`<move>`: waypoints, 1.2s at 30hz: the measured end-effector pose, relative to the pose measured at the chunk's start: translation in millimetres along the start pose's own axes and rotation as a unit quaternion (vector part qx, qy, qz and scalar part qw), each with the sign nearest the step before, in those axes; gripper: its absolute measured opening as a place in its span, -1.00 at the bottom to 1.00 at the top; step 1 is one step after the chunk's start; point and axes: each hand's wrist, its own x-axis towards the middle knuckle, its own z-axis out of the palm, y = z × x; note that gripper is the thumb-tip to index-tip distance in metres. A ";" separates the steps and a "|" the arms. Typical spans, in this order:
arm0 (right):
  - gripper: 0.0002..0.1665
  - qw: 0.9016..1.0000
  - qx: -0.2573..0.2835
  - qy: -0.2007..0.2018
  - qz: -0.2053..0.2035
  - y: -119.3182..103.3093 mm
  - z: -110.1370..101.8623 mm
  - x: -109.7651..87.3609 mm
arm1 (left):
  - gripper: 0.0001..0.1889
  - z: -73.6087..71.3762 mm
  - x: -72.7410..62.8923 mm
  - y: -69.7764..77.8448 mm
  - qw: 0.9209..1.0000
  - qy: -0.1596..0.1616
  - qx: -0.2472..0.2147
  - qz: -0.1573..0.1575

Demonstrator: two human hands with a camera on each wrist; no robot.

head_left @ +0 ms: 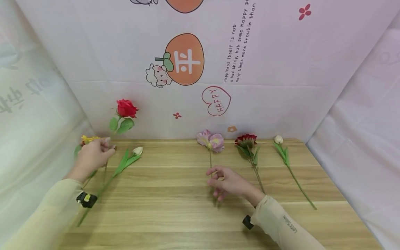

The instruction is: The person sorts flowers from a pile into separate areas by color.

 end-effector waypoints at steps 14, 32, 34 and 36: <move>-0.55 1.000 0.002 -0.011 -0.011 -2.0 7.5 3.5 | -0.63 36.3 2.9 45.1 0.943 -0.131 -0.297 -0.076; -0.43 0.997 0.025 -0.065 -0.040 -19.6 64.6 33.6 | -0.65 97.7 4.1 95.6 0.886 -0.188 -0.417 -0.075; -0.43 0.996 0.029 -0.069 -0.039 -20.7 70.0 36.2 | -0.67 104.6 4.4 100.1 0.882 -0.185 -0.427 -0.077; -0.45 0.997 0.032 -0.068 -0.036 -20.8 73.9 38.8 | -0.68 109.5 4.7 103.7 0.876 -0.184 -0.438 -0.077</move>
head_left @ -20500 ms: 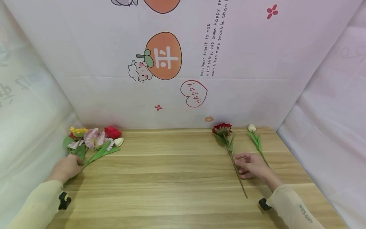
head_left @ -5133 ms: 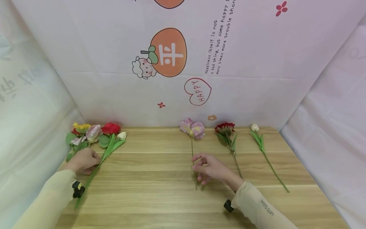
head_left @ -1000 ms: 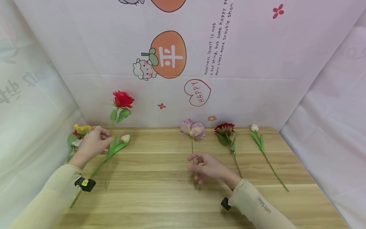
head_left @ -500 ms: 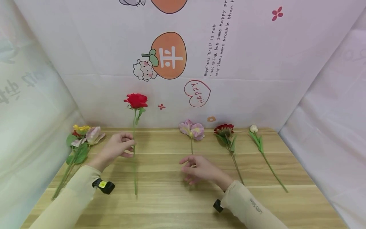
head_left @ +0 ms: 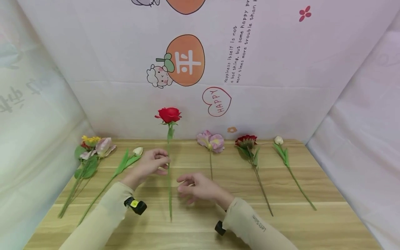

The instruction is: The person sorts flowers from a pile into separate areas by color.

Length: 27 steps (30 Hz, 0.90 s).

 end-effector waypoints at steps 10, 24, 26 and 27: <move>-0.67 0.999 0.012 0.036 0.005 4.9 9.9 13.0 | -0.62 9.5 2.7 -2.7 1.000 -0.006 -0.022 0.000; -0.60 0.998 0.025 0.058 0.011 8.3 12.6 19.5 | -0.58 16.7 3.7 -7.0 1.000 -0.019 -0.023 -0.010; -0.65 0.998 0.026 0.061 0.015 8.3 11.8 19.5 | -0.57 18.2 3.5 -7.5 1.000 -0.020 -0.020 -0.012; -0.67 0.998 0.026 0.063 0.016 8.2 11.4 19.4 | -0.56 18.7 3.6 -7.7 1.000 -0.019 -0.018 -0.012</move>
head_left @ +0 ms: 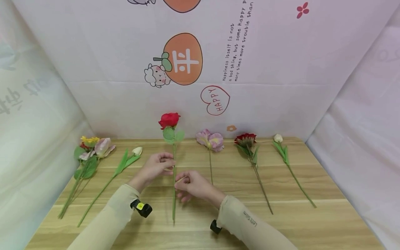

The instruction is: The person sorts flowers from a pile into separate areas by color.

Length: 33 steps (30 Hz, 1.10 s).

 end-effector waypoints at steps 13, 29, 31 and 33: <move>-0.58 1.000 -0.013 0.006 0.007 -0.9 1.7 2.0 | -0.53 0.6 4.9 -4.4 1.000 0.020 -0.004 -0.002; -0.68 0.998 0.043 0.012 0.040 4.0 19.0 26.1 | -0.60 -34.4 -8.7 -16.3 0.983 0.058 0.169 0.050; -0.67 0.998 0.051 0.006 0.041 6.1 21.0 29.6 | -0.59 -42.5 -14.3 -16.9 0.978 0.060 0.193 0.053; -0.67 0.997 0.057 0.001 0.044 7.9 21.9 32.1 | -0.59 -51.6 -19.0 -19.4 0.973 0.062 0.213 0.062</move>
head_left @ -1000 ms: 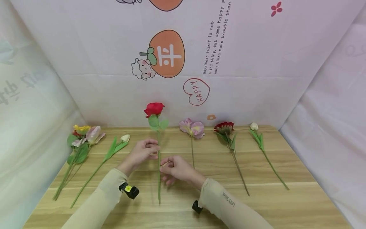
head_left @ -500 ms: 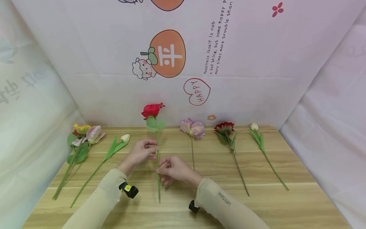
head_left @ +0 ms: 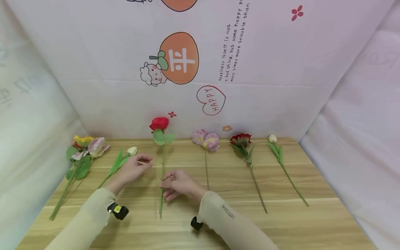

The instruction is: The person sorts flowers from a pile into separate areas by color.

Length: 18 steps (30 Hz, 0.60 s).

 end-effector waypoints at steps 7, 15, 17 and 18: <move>-0.68 1.000 0.003 0.005 0.022 3.5 4.6 6.8 | -0.66 -33.3 -16.5 -18.9 0.998 0.023 0.061 0.021; -0.65 0.999 0.001 0.014 0.039 8.9 8.5 7.8 | -0.67 -75.0 -42.0 -34.1 0.992 0.019 0.127 0.011; -0.59 0.999 0.002 0.013 0.040 9.1 8.4 6.8 | -0.64 -85.1 -48.1 -40.6 0.989 0.019 0.147 -0.002; -0.56 0.999 0.003 0.013 0.041 9.2 8.4 6.3 | -0.63 -89.8 -50.8 -44.4 0.988 0.019 0.155 -0.008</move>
